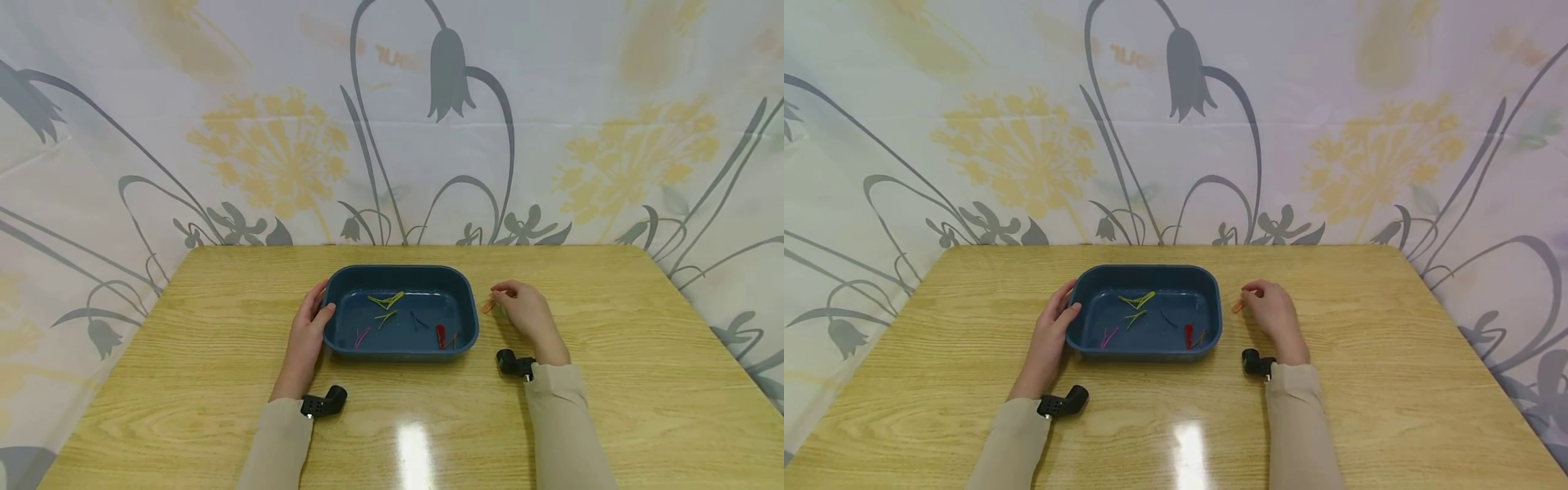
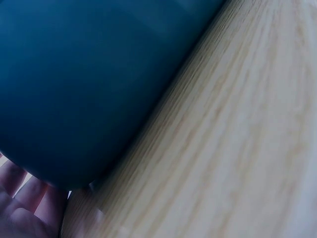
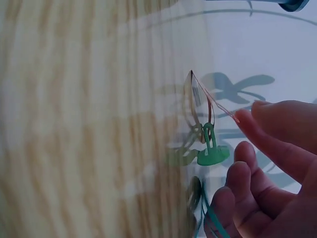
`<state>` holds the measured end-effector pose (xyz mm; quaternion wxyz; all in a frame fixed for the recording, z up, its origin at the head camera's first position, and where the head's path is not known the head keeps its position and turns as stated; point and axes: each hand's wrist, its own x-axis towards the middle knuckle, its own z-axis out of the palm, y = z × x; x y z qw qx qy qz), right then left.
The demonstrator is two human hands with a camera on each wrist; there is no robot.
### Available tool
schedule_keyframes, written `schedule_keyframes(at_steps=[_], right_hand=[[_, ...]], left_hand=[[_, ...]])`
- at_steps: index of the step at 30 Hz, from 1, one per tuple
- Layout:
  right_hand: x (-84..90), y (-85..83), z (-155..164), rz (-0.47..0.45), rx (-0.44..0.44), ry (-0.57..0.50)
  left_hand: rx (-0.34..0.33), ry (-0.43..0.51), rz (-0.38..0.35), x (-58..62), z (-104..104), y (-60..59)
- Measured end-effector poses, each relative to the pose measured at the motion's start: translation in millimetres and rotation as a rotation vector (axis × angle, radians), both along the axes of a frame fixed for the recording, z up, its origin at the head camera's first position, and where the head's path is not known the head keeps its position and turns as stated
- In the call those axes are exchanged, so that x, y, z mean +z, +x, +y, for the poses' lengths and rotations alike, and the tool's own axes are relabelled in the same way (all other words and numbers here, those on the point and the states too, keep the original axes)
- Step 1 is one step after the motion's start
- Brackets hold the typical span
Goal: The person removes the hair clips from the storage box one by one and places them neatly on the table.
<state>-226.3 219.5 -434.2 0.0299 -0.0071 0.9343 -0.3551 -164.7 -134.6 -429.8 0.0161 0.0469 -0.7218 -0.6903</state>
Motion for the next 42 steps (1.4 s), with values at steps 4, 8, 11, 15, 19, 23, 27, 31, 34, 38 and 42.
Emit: schedule_keyframes(at_steps=[4,8,11,15,19,23,27,31,34,38,42], right_hand=[[1.1,0.0,0.5,-0.008,-0.036,-0.02],[2.1,0.2,0.7,-0.006,-0.039,-0.022],[3.4,0.7,0.3,0.007,-0.039,-0.028],[6.2,0.8,-0.3,0.018,-0.037,-0.05],[9.5,0.3,-0.8,0.042,-0.029,-0.091],[11.7,0.9,-1.3,0.041,-0.012,-0.127],[13.5,2.1,-2.7,0.02,0.014,-0.142],[16.6,3.3,-5.1,0.016,0.05,-0.158],[19.2,3.5,-6.9,0.011,0.096,-0.208],[23.4,3.6,-9.8,0.008,0.164,-0.234],[29.5,5.5,-13.8,-0.002,0.204,-0.217]], left_hand=[[0.0,0.002,-0.003,-3.0,-0.6,-1.5],[0.006,0.017,0.009,-14.9,-3.8,-7.6],[0.013,0.017,0.029,-22.8,-5.5,-11.3],[0.014,0.015,0.036,-24.6,-5.7,-11.9],[0.009,0.019,0.023,-17.4,-4.7,-9.1],[0.001,0.011,0.017,-6.1,-1.8,-3.3],[-0.006,-0.001,0.019,-0.8,-0.3,0.6],[-0.005,-0.004,0.021,-1.3,-0.2,1.1],[-0.009,-0.003,0.023,-1.9,-0.3,0.9],[-0.011,0.0,0.026,-0.9,0.1,1.3],[-0.008,0.007,0.026,-1.8,-0.2,0.9]])
